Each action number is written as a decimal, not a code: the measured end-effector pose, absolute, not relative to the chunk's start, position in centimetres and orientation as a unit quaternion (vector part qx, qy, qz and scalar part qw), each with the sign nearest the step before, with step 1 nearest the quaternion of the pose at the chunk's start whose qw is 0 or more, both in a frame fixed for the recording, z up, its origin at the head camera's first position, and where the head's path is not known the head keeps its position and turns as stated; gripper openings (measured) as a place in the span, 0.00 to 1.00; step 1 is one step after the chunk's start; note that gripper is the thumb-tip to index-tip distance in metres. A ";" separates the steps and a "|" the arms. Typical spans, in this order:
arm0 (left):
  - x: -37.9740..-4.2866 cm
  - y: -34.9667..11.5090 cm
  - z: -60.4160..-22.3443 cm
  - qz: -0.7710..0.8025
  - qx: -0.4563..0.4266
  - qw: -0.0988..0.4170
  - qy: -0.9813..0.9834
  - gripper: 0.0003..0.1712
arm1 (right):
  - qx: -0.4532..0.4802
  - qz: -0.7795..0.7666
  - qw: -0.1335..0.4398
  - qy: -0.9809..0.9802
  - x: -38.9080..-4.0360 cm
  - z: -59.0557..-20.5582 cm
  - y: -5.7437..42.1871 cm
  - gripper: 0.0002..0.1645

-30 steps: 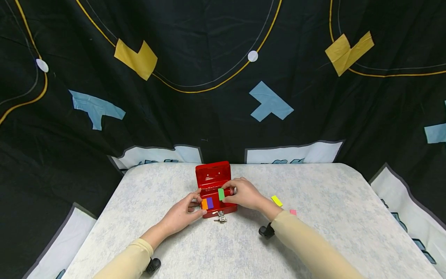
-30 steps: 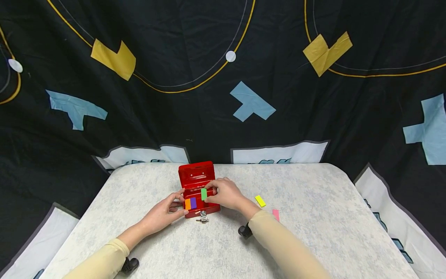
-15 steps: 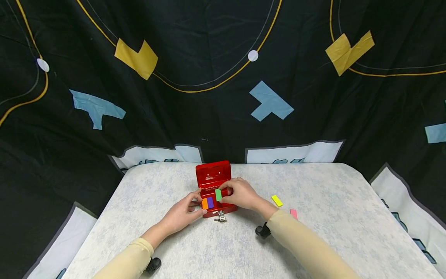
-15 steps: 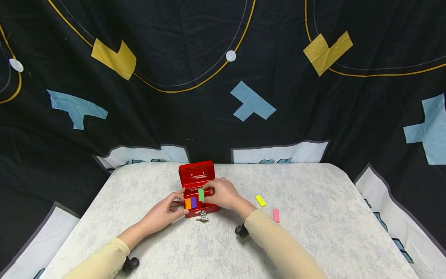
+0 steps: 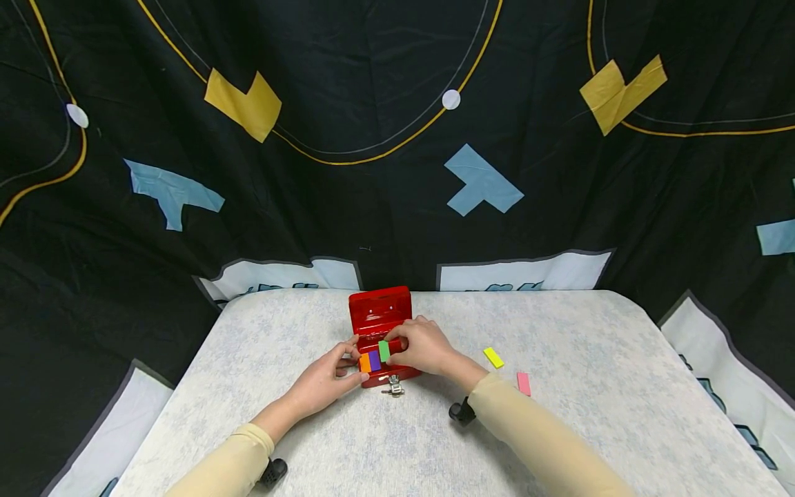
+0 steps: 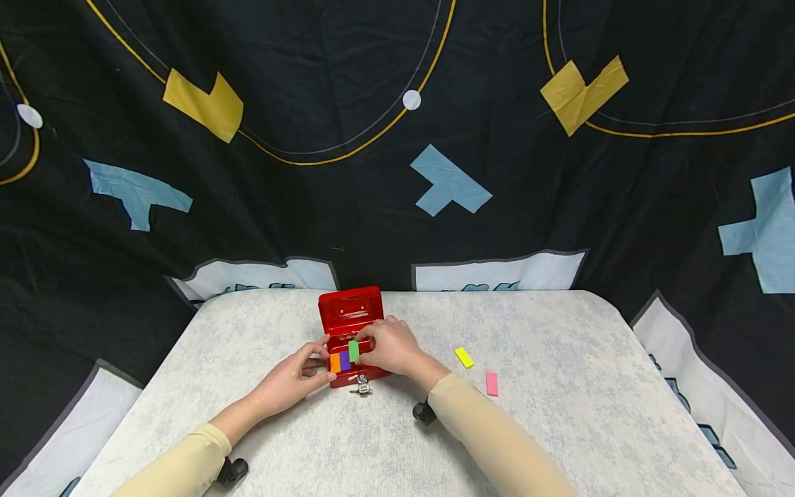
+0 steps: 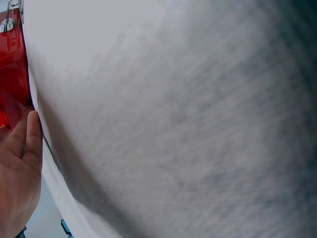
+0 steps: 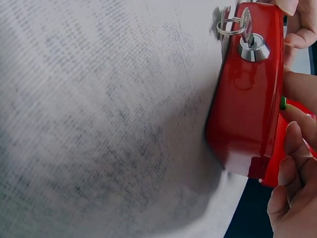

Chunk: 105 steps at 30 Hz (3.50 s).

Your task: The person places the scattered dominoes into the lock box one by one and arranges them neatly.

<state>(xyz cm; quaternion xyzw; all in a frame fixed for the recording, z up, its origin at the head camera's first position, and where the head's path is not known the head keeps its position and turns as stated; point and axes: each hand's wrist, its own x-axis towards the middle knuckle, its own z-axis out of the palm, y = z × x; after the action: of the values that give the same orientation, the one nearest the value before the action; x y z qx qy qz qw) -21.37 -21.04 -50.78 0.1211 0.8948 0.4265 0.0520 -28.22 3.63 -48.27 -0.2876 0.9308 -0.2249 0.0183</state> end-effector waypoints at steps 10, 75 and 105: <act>-21.3 -21.1 -50.8 0.422 0.120 0.052 0.897 0.22 | -0.289 -0.195 0.012 0.937 -28.2 -48.3 3.0 0.22; -21.5 -21.0 -50.6 0.413 0.122 0.047 0.901 0.21 | -0.290 -0.112 0.030 0.950 -28.6 -48.5 2.0 0.23; -21.4 -21.0 -50.8 0.416 0.120 0.049 0.900 0.22 | -0.287 -0.110 0.034 0.951 -28.5 -48.6 1.8 0.23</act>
<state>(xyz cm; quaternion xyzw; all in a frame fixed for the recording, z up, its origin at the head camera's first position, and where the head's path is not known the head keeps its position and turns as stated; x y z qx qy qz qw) -21.38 -21.05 -50.75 0.1203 0.8998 0.4164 0.0489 -28.49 1.81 -48.63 -0.2874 0.9509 -0.1098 0.0343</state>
